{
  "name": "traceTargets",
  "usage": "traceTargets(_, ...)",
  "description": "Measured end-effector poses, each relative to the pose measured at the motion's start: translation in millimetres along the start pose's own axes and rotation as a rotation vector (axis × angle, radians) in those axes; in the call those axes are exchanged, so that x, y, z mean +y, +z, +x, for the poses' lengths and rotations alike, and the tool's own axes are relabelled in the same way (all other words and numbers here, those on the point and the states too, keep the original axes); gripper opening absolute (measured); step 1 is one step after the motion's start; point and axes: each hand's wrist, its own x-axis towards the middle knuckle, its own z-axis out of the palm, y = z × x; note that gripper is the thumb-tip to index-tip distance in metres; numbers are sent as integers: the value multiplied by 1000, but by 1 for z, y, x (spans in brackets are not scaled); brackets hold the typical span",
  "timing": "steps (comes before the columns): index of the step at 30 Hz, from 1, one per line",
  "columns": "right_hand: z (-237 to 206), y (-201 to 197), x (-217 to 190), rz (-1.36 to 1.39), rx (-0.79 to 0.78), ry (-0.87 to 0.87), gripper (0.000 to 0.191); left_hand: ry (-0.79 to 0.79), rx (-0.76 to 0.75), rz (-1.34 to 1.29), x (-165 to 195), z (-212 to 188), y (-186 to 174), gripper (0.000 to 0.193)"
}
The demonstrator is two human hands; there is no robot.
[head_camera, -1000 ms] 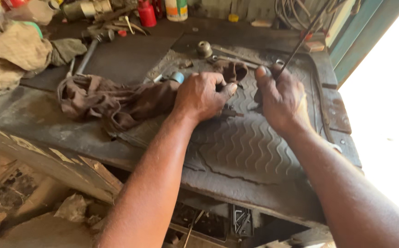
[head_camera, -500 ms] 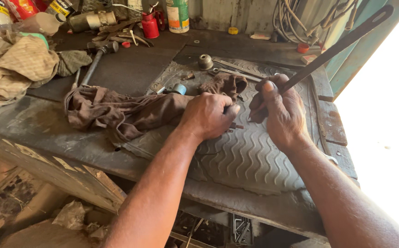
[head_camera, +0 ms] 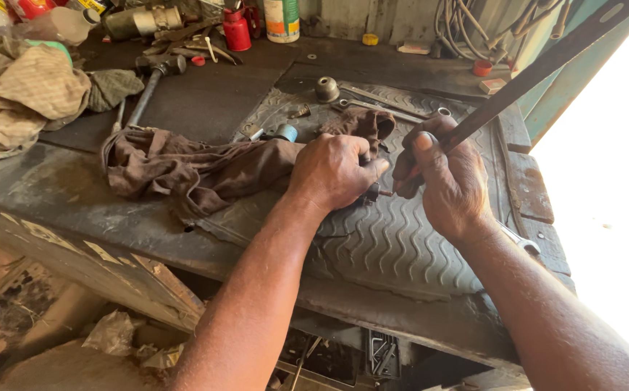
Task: The person uses a flat file to scrape and clean a small cylindrical metal part on a workbench. They then wipe the part with a cloth and continue filing another section of the same part.
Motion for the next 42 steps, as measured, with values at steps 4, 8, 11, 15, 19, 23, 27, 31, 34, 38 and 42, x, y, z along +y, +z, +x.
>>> traceTargets(4, -1, 2, 4, 0, -14, 13, 47, 19, 1, 17, 1, 1, 0, 37)
traceTargets(8, -2, 6, 7, -60, -18, 19, 47, 21, -8, 32, 1, 4, 1, 37)
traceTargets(11, -1, 7, 8, -84, -25, 13, 47, 16, -15, 28, 0, 5, 1, 37)
traceTargets(15, -1, 5, 9, -103, -34, 7, 47, 5, -32, 19, 0, 5, 0, 37)
traceTargets(19, -2, 4, 11, -106, -42, -24, 49, -7, -46, 27, 2, 5, -2, 37)
traceTargets(23, -3, 4, 12, -86, -48, -40, 49, -35, -64, 28, 3, 5, -4, 37)
traceTargets(27, -3, 4, 14, 2, -63, -66, 50, -50, -74, 33, 4, 5, -4, 37)
traceTargets(31, -3, 4, 14, -6, -62, -66, 51, -43, -70, 23, 4, 6, -3, 36)
traceTargets(34, -2, 3, 12, -91, -60, -64, 50, -36, -68, 20, 1, 6, -2, 37)
traceTargets(38, 1, 1, 12, -200, -59, -50, 49, -4, -48, 17, 0, 7, 0, 35)
traceTargets(42, 8, 1, 14, -264, -44, -14, 46, 17, -34, 19, -1, 6, 0, 34)
